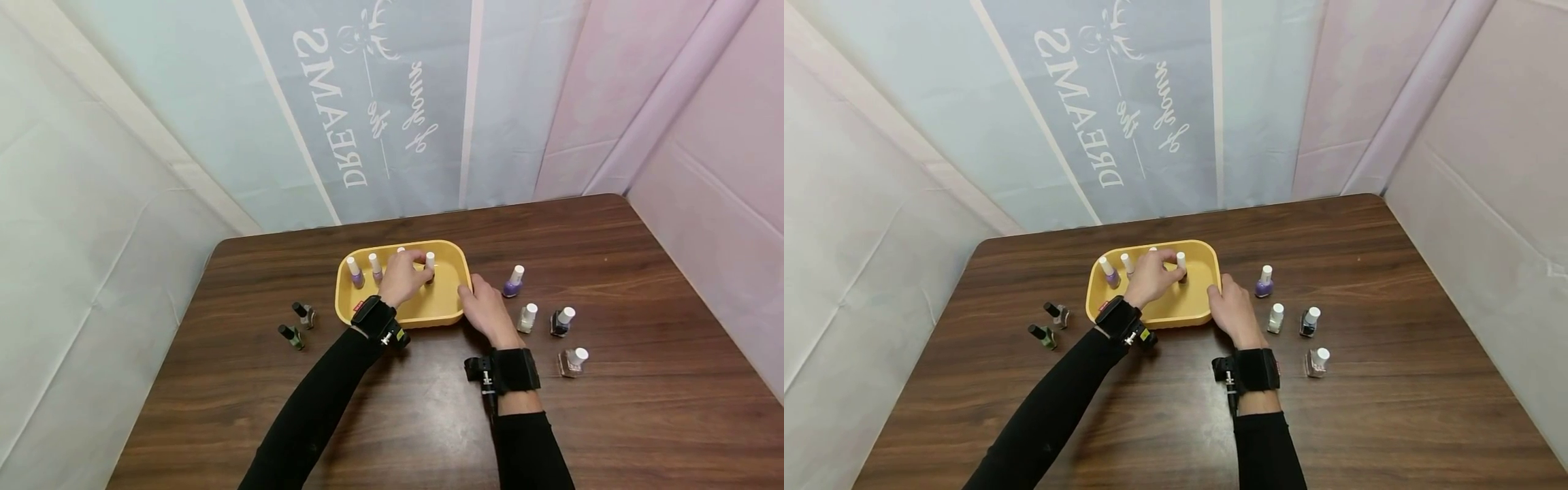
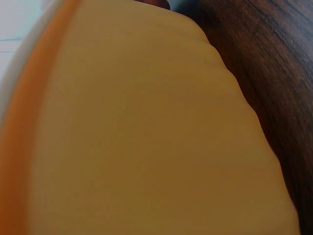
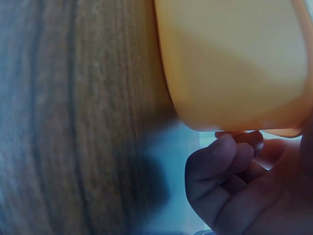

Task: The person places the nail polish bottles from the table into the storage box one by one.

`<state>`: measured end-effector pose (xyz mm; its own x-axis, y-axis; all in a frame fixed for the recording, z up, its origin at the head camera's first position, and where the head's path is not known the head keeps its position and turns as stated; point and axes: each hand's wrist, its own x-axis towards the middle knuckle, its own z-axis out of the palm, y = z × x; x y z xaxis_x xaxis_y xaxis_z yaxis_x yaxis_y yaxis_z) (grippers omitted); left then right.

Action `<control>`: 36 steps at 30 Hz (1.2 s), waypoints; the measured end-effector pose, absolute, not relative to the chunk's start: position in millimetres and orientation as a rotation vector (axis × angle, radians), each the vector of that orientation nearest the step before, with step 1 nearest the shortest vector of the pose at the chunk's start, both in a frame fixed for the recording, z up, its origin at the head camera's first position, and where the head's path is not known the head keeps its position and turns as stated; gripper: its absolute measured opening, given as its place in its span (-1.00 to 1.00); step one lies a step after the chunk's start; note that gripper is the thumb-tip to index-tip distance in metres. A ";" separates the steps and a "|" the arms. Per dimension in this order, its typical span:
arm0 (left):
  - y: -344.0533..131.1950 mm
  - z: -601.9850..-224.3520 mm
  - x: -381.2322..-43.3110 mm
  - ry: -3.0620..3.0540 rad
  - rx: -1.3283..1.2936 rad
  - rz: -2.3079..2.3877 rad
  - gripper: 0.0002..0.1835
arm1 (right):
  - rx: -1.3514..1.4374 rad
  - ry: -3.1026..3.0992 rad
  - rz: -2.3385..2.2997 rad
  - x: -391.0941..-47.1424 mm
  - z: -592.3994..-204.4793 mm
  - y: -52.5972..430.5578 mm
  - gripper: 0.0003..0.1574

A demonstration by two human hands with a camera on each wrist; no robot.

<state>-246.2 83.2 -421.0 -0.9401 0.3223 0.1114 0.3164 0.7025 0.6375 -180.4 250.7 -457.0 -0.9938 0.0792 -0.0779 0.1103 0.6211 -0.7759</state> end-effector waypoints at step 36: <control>92.0 -428.5 -251.0 3.021 0.543 0.963 -0.88 | 0.156 2.802 -1.337 -181.7 -457.9 250.3 -0.62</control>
